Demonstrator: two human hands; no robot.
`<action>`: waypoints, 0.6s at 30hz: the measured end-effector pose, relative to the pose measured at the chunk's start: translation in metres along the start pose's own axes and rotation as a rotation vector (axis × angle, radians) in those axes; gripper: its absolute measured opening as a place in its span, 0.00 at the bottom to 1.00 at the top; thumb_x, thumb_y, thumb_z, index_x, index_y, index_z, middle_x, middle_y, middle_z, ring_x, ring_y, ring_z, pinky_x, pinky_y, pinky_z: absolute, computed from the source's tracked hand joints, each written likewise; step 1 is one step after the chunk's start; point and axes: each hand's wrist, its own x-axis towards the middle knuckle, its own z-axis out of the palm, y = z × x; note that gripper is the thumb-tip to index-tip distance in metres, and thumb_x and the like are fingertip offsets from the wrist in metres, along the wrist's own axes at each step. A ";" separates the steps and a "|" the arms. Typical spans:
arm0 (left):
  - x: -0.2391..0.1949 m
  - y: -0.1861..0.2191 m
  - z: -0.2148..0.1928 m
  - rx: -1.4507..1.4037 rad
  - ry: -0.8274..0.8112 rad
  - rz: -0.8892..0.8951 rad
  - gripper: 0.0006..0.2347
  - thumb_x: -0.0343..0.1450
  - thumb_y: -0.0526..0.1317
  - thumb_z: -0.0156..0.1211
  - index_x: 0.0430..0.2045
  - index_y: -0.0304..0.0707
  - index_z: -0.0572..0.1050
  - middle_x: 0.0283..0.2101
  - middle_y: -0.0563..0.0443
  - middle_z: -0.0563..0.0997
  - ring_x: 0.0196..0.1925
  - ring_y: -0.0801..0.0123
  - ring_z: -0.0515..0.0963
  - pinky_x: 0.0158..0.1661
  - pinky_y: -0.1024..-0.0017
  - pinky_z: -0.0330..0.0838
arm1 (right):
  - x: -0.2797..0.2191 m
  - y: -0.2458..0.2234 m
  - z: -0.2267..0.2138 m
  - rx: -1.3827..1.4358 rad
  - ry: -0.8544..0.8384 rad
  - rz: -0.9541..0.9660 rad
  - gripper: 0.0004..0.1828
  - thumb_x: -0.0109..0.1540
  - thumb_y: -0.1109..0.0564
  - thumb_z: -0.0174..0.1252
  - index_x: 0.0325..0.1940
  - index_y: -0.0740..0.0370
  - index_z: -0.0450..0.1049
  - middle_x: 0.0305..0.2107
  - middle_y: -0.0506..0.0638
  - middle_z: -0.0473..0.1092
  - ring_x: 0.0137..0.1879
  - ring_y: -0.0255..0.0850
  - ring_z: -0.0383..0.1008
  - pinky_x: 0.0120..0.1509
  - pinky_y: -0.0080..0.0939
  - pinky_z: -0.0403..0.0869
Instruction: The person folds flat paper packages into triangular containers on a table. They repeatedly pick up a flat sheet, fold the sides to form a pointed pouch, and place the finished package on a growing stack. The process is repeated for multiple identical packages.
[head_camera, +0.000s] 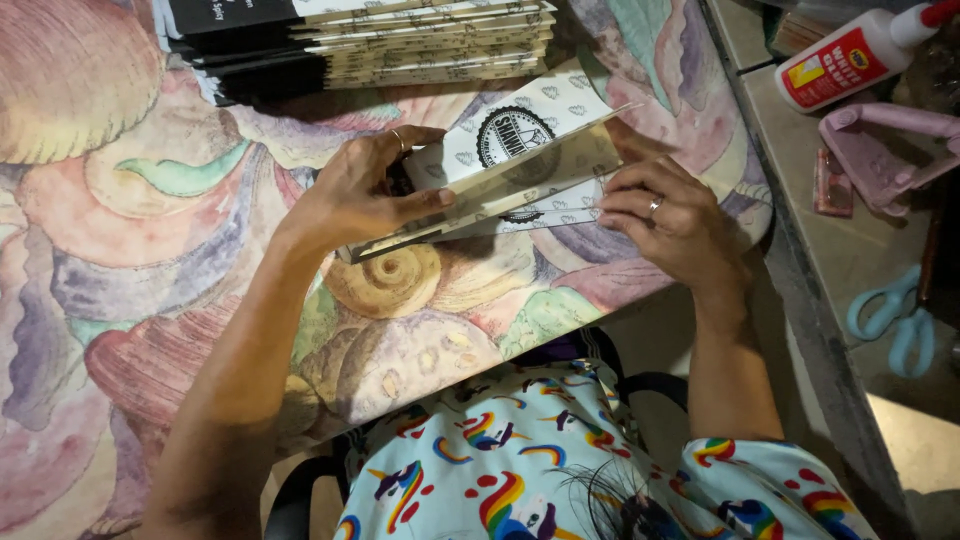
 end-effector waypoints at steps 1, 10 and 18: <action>-0.003 0.007 0.001 0.000 -0.009 -0.007 0.27 0.68 0.42 0.68 0.61 0.26 0.71 0.41 0.24 0.82 0.34 0.37 0.82 0.40 0.46 0.76 | 0.003 -0.003 -0.002 -0.011 -0.009 -0.022 0.03 0.61 0.64 0.72 0.38 0.62 0.84 0.39 0.52 0.77 0.46 0.53 0.78 0.50 0.48 0.77; -0.002 0.008 -0.005 0.029 -0.032 -0.016 0.26 0.69 0.42 0.67 0.59 0.23 0.71 0.41 0.22 0.82 0.36 0.34 0.82 0.40 0.44 0.76 | -0.014 0.016 0.008 -0.237 -0.032 -0.133 0.03 0.64 0.64 0.68 0.36 0.59 0.82 0.37 0.49 0.77 0.43 0.48 0.78 0.42 0.43 0.77; 0.005 0.000 -0.005 0.041 -0.045 -0.005 0.27 0.69 0.41 0.68 0.61 0.24 0.70 0.41 0.22 0.81 0.33 0.37 0.82 0.36 0.47 0.77 | -0.015 0.022 0.007 -0.101 -0.104 -0.037 0.02 0.64 0.64 0.66 0.38 0.60 0.83 0.38 0.50 0.78 0.45 0.51 0.78 0.46 0.45 0.77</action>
